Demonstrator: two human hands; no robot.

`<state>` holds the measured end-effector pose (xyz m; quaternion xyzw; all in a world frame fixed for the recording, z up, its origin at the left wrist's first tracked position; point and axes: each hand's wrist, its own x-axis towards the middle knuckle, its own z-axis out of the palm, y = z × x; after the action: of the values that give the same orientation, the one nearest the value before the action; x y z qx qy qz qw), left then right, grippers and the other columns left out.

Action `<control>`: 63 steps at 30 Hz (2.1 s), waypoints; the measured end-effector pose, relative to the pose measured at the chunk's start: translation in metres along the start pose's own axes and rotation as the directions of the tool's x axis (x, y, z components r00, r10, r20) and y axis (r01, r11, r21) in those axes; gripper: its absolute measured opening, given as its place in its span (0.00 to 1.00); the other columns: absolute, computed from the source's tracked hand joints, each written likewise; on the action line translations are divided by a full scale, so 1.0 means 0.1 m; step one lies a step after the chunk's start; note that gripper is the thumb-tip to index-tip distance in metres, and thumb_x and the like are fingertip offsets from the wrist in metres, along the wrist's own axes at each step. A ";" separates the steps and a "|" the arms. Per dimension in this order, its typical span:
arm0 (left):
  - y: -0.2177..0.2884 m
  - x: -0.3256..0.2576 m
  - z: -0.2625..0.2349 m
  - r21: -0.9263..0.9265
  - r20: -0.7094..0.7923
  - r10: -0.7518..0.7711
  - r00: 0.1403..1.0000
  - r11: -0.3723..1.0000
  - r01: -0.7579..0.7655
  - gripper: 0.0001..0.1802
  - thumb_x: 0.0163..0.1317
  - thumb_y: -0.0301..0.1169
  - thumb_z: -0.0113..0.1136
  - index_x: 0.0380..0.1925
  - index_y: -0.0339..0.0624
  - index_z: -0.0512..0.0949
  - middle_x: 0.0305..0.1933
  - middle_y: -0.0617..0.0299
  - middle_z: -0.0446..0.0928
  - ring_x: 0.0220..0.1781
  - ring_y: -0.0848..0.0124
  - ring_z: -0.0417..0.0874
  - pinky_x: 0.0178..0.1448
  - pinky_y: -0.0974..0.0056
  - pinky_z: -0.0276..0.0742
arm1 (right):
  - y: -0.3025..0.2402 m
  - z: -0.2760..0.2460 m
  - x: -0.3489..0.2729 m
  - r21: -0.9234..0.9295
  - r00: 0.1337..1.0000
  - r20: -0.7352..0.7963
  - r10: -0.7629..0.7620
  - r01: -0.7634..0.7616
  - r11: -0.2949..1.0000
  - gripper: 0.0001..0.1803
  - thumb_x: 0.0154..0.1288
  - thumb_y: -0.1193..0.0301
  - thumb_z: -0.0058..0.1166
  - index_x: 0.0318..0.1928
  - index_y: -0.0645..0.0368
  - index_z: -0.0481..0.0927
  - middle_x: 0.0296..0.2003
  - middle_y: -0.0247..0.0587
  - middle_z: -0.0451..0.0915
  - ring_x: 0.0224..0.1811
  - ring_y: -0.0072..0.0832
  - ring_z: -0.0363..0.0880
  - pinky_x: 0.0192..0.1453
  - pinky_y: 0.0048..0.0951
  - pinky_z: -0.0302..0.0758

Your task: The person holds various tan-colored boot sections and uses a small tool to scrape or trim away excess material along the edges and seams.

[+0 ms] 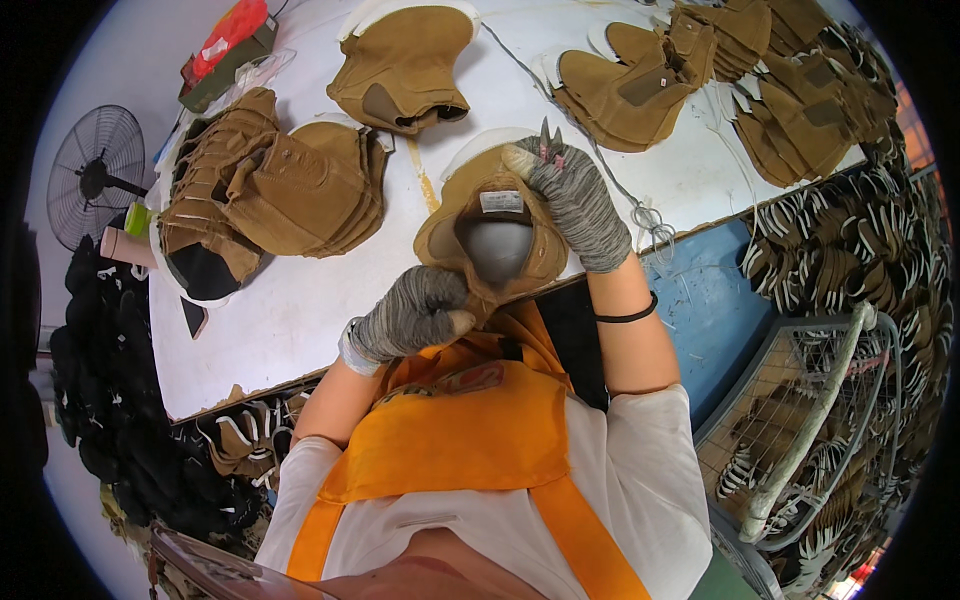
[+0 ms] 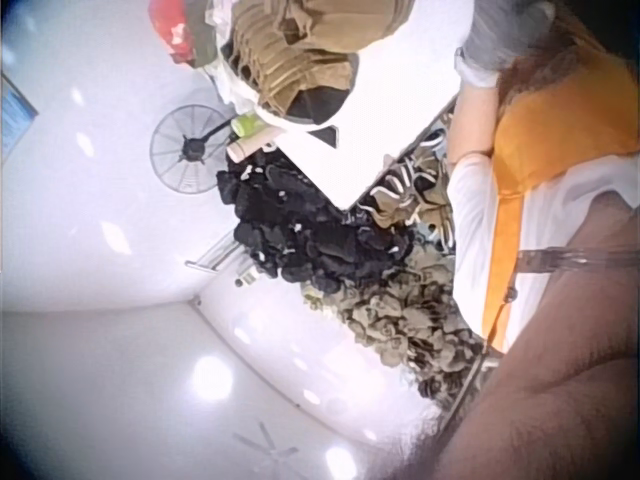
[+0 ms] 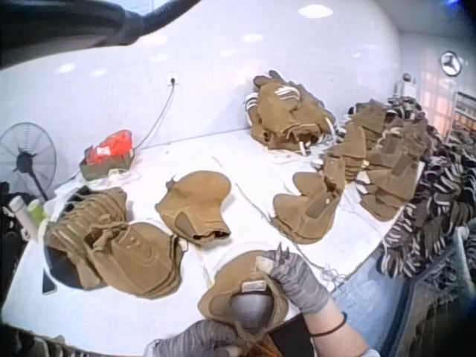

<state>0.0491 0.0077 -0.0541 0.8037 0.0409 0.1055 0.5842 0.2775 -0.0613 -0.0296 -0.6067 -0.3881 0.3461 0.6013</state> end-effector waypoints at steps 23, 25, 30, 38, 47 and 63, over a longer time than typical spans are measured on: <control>-0.06 0.02 0.27 -0.460 -0.353 -0.056 0.934 0.880 -0.121 0.19 0.67 0.36 0.55 0.48 0.31 0.79 0.44 0.57 0.83 0.48 0.71 0.80 0.55 0.66 0.75 | -0.15 0.12 -0.96 -0.674 0.865 0.264 -0.426 0.482 0.560 0.24 0.65 0.57 0.55 0.58 0.56 0.78 0.33 0.47 0.78 0.35 0.43 0.79 0.40 0.36 0.76; -0.05 0.02 0.27 -0.461 -0.365 -0.031 0.930 0.875 -0.152 0.17 0.67 0.33 0.58 0.49 0.31 0.78 0.45 0.57 0.82 0.48 0.72 0.81 0.54 0.66 0.76 | -0.11 0.11 -0.92 -0.666 0.850 0.277 -0.448 0.506 0.548 0.24 0.64 0.59 0.57 0.58 0.56 0.79 0.34 0.47 0.79 0.35 0.42 0.79 0.40 0.36 0.76; -0.13 0.01 0.24 -0.210 -0.402 0.056 0.914 0.966 -0.152 0.10 0.64 0.30 0.59 0.40 0.35 0.79 0.34 0.61 0.81 0.37 0.74 0.79 0.43 0.67 0.76 | -0.19 0.16 -0.88 -0.667 0.836 0.303 -0.457 0.529 0.525 0.23 0.62 0.62 0.59 0.57 0.55 0.79 0.35 0.48 0.80 0.35 0.42 0.80 0.40 0.36 0.77; -0.20 0.06 0.23 -0.245 -0.431 0.003 0.902 0.962 -0.121 0.06 0.62 0.29 0.61 0.36 0.38 0.80 0.22 0.67 0.69 0.26 0.76 0.65 0.32 0.68 0.67 | -0.24 0.20 -0.75 -0.623 0.808 0.348 -0.476 0.579 0.526 0.20 0.61 0.69 0.59 0.55 0.53 0.81 0.38 0.45 0.82 0.39 0.42 0.82 0.44 0.34 0.79; -0.14 0.14 0.32 -0.390 -0.469 -0.116 0.875 0.917 -0.087 0.05 0.62 0.28 0.61 0.32 0.38 0.78 0.23 0.70 0.67 0.27 0.78 0.63 0.33 0.69 0.66 | -0.05 0.20 -0.69 -0.687 0.843 0.247 -0.478 0.500 0.527 0.17 0.65 0.67 0.57 0.53 0.54 0.82 0.37 0.46 0.82 0.36 0.38 0.80 0.43 0.32 0.77; -0.17 0.16 0.31 -0.335 -0.467 -0.150 0.872 0.942 -0.018 0.12 0.66 0.33 0.59 0.43 0.37 0.80 0.37 0.65 0.80 0.38 0.77 0.76 0.43 0.69 0.75 | -0.02 -0.08 -0.76 -0.649 0.884 0.173 -0.435 0.434 0.624 0.21 0.66 0.61 0.55 0.57 0.57 0.80 0.25 0.41 0.73 0.28 0.34 0.73 0.37 0.31 0.73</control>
<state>0.0725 -0.0124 -0.0771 0.6406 0.1959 0.2888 0.6840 0.2494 -0.1329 -0.0304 -0.6698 -0.6205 0.0267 0.4070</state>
